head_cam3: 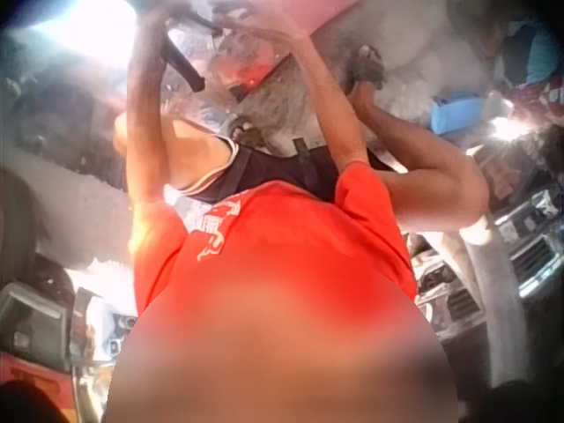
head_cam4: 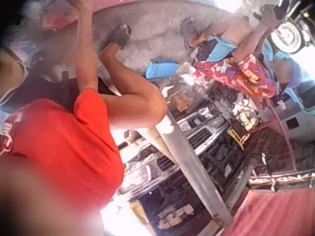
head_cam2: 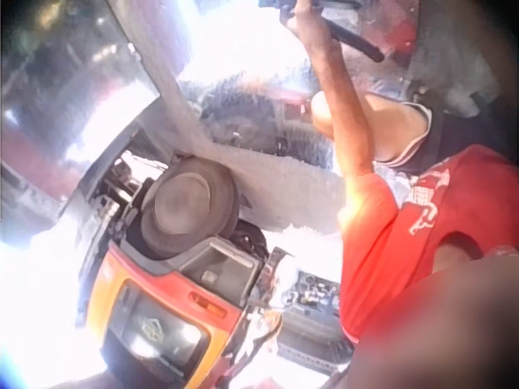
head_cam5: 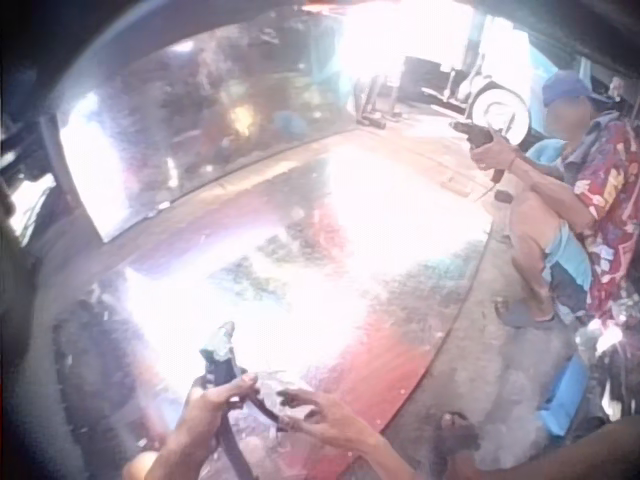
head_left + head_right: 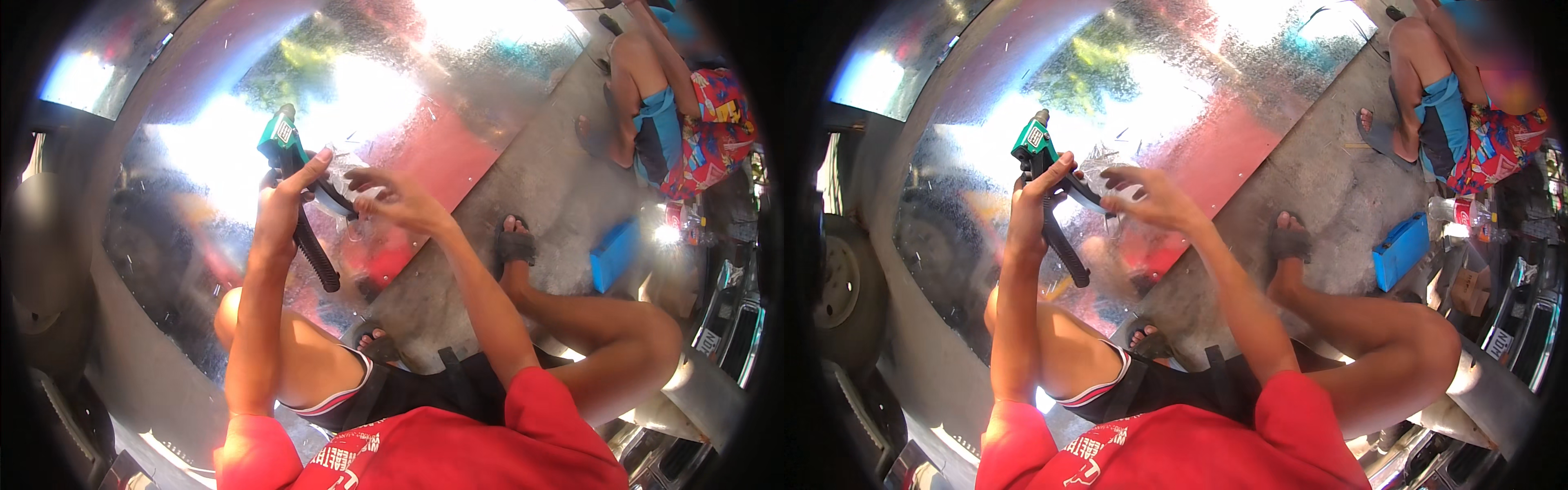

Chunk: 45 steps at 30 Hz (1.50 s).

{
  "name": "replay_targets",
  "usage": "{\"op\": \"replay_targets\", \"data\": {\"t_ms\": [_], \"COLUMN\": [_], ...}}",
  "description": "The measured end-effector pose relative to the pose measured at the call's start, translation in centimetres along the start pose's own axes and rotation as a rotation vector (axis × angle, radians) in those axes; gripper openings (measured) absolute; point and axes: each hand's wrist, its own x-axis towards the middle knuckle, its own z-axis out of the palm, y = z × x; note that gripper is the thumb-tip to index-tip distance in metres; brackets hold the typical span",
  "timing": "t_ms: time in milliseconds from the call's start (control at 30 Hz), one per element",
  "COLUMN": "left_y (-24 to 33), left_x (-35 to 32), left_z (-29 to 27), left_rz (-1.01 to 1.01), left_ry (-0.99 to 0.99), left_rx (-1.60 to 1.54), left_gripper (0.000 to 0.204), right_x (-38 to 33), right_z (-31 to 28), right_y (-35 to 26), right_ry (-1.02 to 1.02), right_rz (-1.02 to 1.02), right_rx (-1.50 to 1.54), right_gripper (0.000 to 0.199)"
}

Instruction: The person uses a nail gun to fasten a metal sheet to a wooden board. They repeatedly load nails, position the gun, and fire to secure the sheet while sitting on the ground.

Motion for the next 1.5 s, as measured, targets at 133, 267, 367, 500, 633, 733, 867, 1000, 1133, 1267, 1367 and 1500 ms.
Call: {"op": "replay_targets", "data": {"t_ms": [133,267,367,500,633,733,867,1000,1133,1267,1367,1500], "left_y": [0.9,1.5,1.4,0.9,0.5,0.4,0.6,-0.1,-0.3,0.3,0.5,0.4], "left_x": [-0.1,-0.7,-1.5,-2.0,-1.9,-1.1,0.4,0.9,1.2,1.5,1.0,0.4], "left_z": [-1.5,-2.2,-2.2,-1.5,-0.3,1.1,2.8,5.5,6.0,6.8,7.5,7.9], "left_rz": [-0.064,-0.178,-0.238,-0.336,-0.378,-0.386,-0.401,-0.202,-0.285,-0.240,-0.248,-0.276], "left_ry": [0.018,0.028,-0.011,-0.063,-0.157,-0.138,-0.132,-0.137,-0.145,-0.497,-0.701,-0.855], "left_rx": [-0.159,-0.305,-0.412,-0.596,-0.772,-0.756,-0.753,-0.801,-0.786,-0.823,-0.867,-0.909], "left_gripper": [0.032,0.034,0.035,0.036,0.053,0.049,0.046,0.032,0.031,0.031,0.036,0.050], "right_x": [5.9,9.1,9.9,9.9,7.9,4.4,0.8,-1.0,-2.4,-3.2,-3.2,-3.5], "right_z": [-6.3,-10.9,-12.3,-11.1,-7.7,-5.1,-3.0,0.3,2.2,-1.3,-5.1,-7.9], "right_y": [7.5,13.3,15.2,13.8,7.3,1.4,-4.7,-7.4,-7.4,-8.0,-9.7,-12.6], "right_ry": [0.658,0.885,0.838,0.708,0.604,0.471,0.278,0.424,0.612,0.679,0.800,0.905], "right_rz": [0.185,0.319,0.334,0.317,0.080,-0.130,-0.093,-0.209,-0.209,-0.215,-0.347,-0.472], "right_rx": [-0.140,-0.460,-0.679,-0.725,-0.160,0.295,0.586,0.646,0.651,0.476,0.167,-0.334], "right_gripper": [0.042,0.035,0.034,0.027,0.020,0.018,0.020,0.020,0.018,0.020,0.019,0.009]}}
